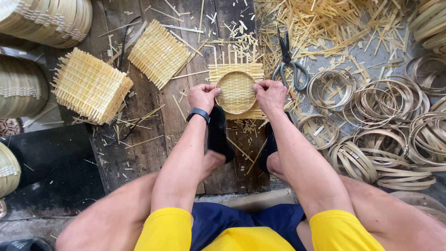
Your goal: The person weaves small bamboo baskets by placing a circular frame onto a woven square base, bending the base up to form a bowl shape, and trimming the excess bamboo strips with shears. The finished baskets are stacked on the left side of the workspace.
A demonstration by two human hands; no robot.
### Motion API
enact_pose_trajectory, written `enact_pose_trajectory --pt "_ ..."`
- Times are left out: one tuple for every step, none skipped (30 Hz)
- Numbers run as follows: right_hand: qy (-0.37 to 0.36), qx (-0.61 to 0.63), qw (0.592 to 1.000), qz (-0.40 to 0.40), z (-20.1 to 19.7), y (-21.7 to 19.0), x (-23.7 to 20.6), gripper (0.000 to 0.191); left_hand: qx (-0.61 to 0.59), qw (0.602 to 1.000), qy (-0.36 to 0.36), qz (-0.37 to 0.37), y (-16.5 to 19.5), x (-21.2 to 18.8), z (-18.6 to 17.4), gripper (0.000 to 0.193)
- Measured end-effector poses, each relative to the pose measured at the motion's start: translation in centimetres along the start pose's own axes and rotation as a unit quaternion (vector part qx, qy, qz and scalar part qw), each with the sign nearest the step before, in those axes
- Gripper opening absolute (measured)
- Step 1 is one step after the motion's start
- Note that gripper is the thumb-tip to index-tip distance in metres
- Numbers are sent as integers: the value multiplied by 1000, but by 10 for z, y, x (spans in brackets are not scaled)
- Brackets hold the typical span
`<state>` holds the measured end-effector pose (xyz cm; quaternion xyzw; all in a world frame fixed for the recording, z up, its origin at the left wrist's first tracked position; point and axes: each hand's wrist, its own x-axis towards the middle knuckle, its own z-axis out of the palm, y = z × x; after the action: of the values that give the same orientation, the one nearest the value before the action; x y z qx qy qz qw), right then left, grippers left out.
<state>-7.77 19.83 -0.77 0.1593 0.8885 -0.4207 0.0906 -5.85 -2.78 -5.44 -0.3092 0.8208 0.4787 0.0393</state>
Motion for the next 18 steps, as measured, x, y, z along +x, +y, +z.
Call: enact_pose_trajectory --pt "-6 -2 1000 8 1 0 1 18 25 1000 -2 5 1 2 -3 18" --pt "-10 -3 1000 17 2 0 3 18 50 999 -4 11 3 4 -4 18" --pt "-15 -5 1000 25 2 0 5 17 36 999 -10 3 5 5 -6 18" --pt "-20 -10 999 28 3 0 7 17 22 1000 -16 -7 7 6 -7 17" --pt "-26 -14 999 29 3 0 9 17 9 1000 -21 -16 8 6 -8 16" --pt "-29 -15 999 30 3 0 11 17 10 1000 -24 -16 9 7 -9 17" --pt "-31 -14 999 24 3 1 12 18 11 999 -27 -15 10 6 -10 17" --pt "-34 -14 999 19 3 1 12 19 11 999 -31 -16 9 6 -11 17" --pt "-38 -16 999 14 3 1 13 19 11 999 -28 -14 8 5 -11 18" --pt "-36 -13 999 18 3 2 12 19 10 1000 -24 -12 6 4 -11 19" --pt "-35 -11 999 20 2 1 13 20 8 1000 -20 -11 4 3 -10 20" --pt "-34 -9 999 22 2 1 12 20 -7 1000 -26 -11 1 2 -10 20" --pt "-36 -10 999 22 2 0 12 20 -22 999 -32 -8 -2 2 -10 19" --pt "-40 -11 999 24 2 0 12 20 -35 999 -38 -7 -6 3 -11 19" --pt "-44 -12 999 29 2 -1 12 20 -42 998 -37 -12 -9 3 -11 20" --pt "-46 -14 999 25 2 -2 12 20 -48 998 -37 -18 -12 4 -11 21" --pt "-48 -16 999 21 2 -2 13 20 -54 998 -37 -23 -15 5 -11 22" --pt "-47 -18 999 16 2 -2 15 20 -61 997 -42 -17 -16 8 -11 24"
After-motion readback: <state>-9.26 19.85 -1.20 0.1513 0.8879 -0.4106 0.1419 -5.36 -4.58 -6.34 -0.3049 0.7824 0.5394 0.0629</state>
